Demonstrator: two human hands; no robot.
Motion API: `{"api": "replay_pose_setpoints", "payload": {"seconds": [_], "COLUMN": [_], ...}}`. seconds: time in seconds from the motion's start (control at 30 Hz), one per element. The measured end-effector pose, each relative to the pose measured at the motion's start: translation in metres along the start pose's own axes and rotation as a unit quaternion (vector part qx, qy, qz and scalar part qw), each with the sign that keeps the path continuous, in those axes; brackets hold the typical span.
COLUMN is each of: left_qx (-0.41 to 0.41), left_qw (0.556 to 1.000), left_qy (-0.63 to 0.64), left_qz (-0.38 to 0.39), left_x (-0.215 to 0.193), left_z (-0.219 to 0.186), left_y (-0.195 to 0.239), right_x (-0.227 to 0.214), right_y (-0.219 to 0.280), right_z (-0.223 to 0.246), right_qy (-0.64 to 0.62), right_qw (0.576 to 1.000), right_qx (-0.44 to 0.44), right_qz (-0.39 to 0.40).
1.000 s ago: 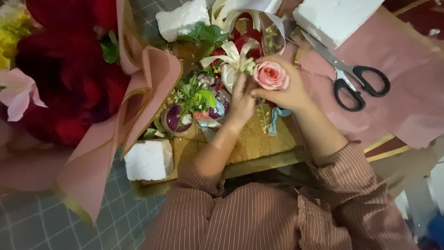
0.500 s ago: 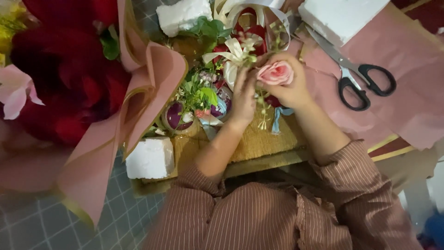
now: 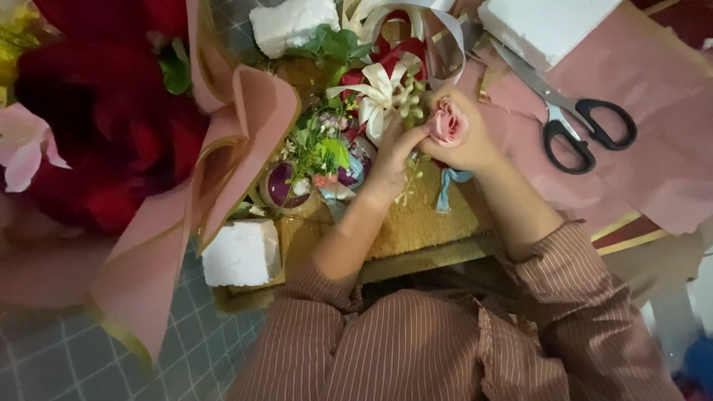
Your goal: The person arranges a small bouquet by hand, attaching green filler stems to a pink rose and adjusting the arrangement on a wooden surface.
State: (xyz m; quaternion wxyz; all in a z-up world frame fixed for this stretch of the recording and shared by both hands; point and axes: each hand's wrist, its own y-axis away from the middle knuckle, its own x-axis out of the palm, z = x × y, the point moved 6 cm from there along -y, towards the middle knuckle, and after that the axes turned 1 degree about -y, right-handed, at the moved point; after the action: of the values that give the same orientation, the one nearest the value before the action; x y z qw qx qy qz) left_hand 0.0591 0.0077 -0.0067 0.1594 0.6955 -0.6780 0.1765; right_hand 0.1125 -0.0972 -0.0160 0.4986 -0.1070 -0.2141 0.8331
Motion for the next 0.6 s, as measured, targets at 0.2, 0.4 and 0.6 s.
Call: {"api": "replay_pose_setpoints", "payload": {"seconds": [0.2, 0.4, 0.6], "left_qx": [-0.088, -0.013, -0.114], "left_qw": [0.994, 0.998, 0.987], "left_qy": [-0.03, -0.053, -0.057], "left_qz": [0.056, 0.034, -0.094], "left_x": [-0.02, -0.011, -0.027], "left_z": [0.027, 0.008, 0.029], "left_y": [-0.005, 0.0, 0.004], "right_x": [0.005, 0.012, 0.004], "right_y": [-0.004, -0.01, 0.005], "right_z": [0.016, 0.037, 0.016], "right_qy": [0.061, 0.2, 0.27], "right_qw": [0.996, 0.967, 0.94], "right_qx": [-0.054, -0.134, -0.102], "right_qz": [0.046, -0.078, -0.182]}}
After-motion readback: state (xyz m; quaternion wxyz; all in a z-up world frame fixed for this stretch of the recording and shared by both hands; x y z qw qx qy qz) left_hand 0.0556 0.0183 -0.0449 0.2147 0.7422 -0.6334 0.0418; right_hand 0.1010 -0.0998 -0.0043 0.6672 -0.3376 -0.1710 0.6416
